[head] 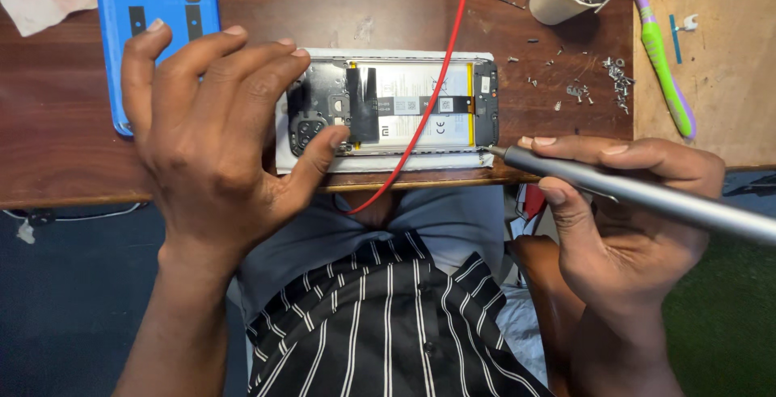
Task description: The person repairs a disassembled smartphone on a workbench, using a cordless electric screwdriver to remove and drive small screws from the phone body. They pick up loose screws from the bench, place them into a small cup of screws, and hold the phone steady while working on it.
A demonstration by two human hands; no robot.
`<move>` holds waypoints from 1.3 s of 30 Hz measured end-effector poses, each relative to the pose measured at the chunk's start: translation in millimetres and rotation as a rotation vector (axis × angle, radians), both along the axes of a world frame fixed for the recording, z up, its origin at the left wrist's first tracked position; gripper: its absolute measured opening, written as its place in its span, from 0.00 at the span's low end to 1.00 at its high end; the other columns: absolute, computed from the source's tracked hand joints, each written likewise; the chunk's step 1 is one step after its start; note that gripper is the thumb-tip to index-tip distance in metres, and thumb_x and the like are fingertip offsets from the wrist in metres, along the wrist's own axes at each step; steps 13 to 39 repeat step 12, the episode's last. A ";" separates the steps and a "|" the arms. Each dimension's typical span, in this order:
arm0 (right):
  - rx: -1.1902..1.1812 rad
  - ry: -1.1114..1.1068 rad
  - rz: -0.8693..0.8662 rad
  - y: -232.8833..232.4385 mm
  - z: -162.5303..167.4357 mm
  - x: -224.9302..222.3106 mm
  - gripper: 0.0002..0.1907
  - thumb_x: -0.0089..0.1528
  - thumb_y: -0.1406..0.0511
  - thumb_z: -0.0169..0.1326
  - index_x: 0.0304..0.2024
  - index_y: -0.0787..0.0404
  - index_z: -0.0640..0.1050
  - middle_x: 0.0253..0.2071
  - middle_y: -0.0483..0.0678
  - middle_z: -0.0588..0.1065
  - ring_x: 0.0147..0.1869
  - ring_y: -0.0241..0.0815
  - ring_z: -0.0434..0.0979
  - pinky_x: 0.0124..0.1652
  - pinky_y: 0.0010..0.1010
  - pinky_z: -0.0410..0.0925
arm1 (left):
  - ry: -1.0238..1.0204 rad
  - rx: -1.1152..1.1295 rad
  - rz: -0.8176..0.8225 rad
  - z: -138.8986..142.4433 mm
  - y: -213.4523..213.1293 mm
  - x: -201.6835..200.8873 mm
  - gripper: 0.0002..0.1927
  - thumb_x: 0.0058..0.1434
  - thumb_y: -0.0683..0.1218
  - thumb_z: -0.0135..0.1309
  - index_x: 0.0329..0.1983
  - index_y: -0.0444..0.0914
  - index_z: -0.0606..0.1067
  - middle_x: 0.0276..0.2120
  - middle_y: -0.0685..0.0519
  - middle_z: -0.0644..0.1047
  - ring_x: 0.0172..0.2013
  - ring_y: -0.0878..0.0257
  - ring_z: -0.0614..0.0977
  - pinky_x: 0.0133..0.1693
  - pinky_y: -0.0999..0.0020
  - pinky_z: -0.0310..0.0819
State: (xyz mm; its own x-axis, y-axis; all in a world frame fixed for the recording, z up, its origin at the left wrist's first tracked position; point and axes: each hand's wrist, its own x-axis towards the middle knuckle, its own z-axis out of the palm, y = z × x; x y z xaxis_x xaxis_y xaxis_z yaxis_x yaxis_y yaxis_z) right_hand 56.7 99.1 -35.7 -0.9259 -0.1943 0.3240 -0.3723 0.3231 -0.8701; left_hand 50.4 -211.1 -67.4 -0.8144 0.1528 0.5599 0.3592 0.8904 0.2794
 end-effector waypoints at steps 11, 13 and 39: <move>0.096 -0.003 0.039 -16.4 13.2 -9.0 0.21 0.71 0.78 0.56 0.57 0.63 0.60 0.51 0.61 0.74 0.58 0.47 0.82 0.59 0.30 0.79 | -0.084 -0.005 -0.062 5.2 -3.3 -4.1 0.33 0.64 0.61 0.70 0.61 0.34 0.77 0.54 0.48 0.80 0.62 0.48 0.74 0.71 0.40 0.50; 0.095 -0.005 0.039 -11.0 28.4 -9.2 0.21 0.71 0.78 0.56 0.57 0.63 0.60 0.51 0.61 0.74 0.58 0.47 0.82 0.59 0.30 0.79 | -0.086 -0.009 -0.064 5.3 -3.4 -3.8 0.34 0.64 0.61 0.70 0.61 0.34 0.77 0.54 0.47 0.80 0.62 0.49 0.74 0.71 0.41 0.50; 0.095 -0.005 0.039 -11.0 28.4 -9.2 0.21 0.71 0.78 0.56 0.57 0.63 0.60 0.51 0.61 0.74 0.58 0.47 0.82 0.59 0.30 0.79 | -0.086 -0.009 -0.064 5.3 -3.4 -3.8 0.34 0.64 0.61 0.70 0.61 0.34 0.77 0.54 0.47 0.80 0.62 0.49 0.74 0.71 0.41 0.50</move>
